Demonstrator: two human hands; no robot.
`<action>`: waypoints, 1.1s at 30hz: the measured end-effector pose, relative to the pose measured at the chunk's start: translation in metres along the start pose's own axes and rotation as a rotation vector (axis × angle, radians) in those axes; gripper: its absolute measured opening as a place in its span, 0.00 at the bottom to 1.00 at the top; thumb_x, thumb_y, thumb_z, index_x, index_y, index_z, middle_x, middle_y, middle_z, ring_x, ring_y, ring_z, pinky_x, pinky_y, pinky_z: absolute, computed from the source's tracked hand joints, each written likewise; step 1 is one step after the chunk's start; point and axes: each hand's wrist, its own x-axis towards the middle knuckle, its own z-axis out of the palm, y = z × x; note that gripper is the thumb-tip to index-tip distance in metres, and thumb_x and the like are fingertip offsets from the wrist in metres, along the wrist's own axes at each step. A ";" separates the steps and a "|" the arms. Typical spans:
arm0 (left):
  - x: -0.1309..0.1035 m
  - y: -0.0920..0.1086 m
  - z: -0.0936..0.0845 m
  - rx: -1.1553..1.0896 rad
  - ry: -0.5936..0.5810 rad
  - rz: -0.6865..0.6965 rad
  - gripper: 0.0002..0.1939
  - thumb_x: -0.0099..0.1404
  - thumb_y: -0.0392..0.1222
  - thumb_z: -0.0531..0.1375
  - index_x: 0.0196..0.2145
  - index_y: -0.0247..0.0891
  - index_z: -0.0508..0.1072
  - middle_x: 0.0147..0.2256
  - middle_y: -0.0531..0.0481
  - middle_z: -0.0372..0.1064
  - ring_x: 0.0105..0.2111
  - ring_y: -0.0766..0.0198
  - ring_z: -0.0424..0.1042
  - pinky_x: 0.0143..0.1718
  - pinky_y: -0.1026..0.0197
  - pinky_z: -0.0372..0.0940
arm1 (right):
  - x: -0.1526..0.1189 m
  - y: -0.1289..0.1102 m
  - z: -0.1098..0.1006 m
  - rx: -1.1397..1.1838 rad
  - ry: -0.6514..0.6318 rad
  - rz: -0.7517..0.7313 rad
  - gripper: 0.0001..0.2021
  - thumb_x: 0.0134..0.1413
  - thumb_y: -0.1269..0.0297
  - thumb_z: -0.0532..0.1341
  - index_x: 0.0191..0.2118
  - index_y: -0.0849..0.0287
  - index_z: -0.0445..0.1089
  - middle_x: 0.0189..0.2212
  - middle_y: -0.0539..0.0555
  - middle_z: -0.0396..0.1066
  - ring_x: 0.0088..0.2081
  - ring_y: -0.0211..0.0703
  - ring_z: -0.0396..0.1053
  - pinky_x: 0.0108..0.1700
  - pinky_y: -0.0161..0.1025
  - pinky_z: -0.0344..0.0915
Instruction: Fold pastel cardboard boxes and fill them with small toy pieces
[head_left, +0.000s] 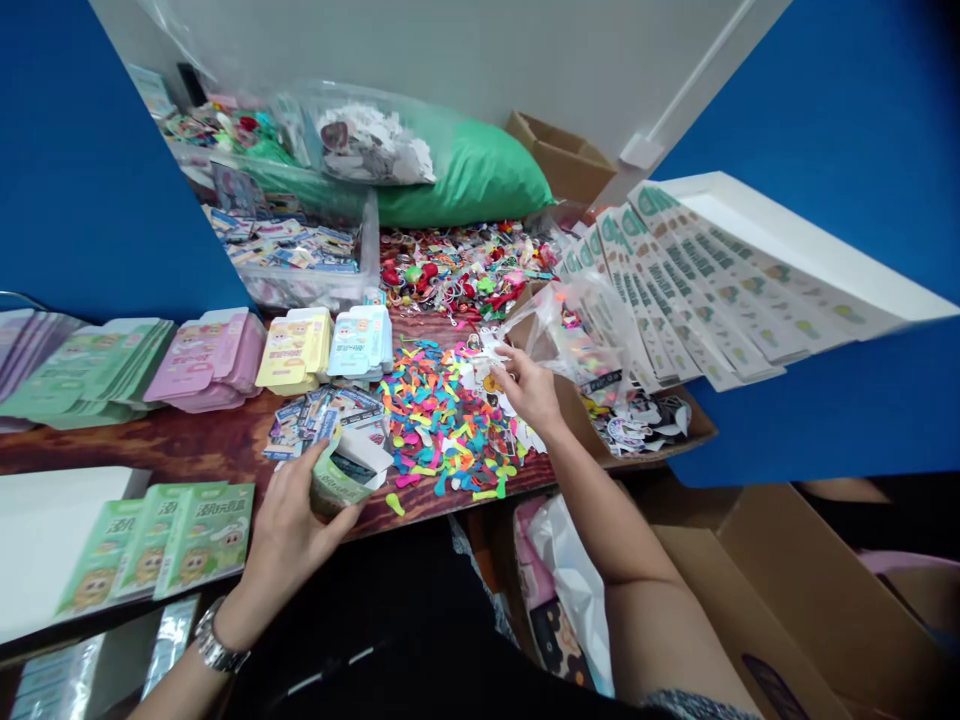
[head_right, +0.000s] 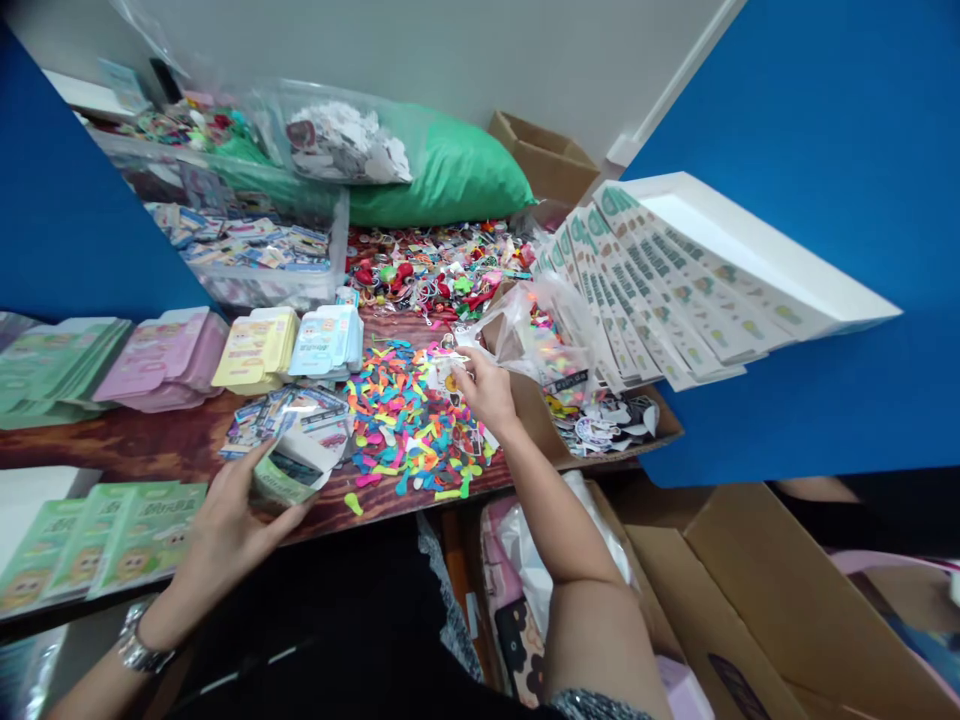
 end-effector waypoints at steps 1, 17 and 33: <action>0.000 0.001 0.001 -0.003 -0.003 0.001 0.37 0.61 0.52 0.62 0.63 0.37 0.55 0.52 0.38 0.66 0.49 0.48 0.68 0.51 0.49 0.65 | 0.002 -0.007 0.001 0.035 0.003 -0.027 0.15 0.62 0.56 0.56 0.47 0.59 0.71 0.28 0.50 0.73 0.28 0.39 0.69 0.35 0.34 0.62; 0.001 0.003 0.000 -0.026 -0.007 0.006 0.37 0.61 0.50 0.62 0.62 0.36 0.55 0.52 0.38 0.65 0.50 0.49 0.67 0.51 0.51 0.64 | 0.009 -0.023 0.005 -0.080 0.132 -0.094 0.17 0.67 0.53 0.51 0.44 0.57 0.72 0.30 0.51 0.74 0.29 0.39 0.71 0.34 0.33 0.60; -0.001 0.006 0.001 -0.061 -0.030 -0.007 0.36 0.61 0.50 0.62 0.62 0.37 0.55 0.52 0.39 0.65 0.51 0.50 0.67 0.52 0.51 0.64 | 0.023 -0.015 0.065 -0.588 -0.450 -0.157 0.21 0.59 0.53 0.61 0.56 0.53 0.68 0.48 0.60 0.72 0.53 0.57 0.64 0.48 0.45 0.64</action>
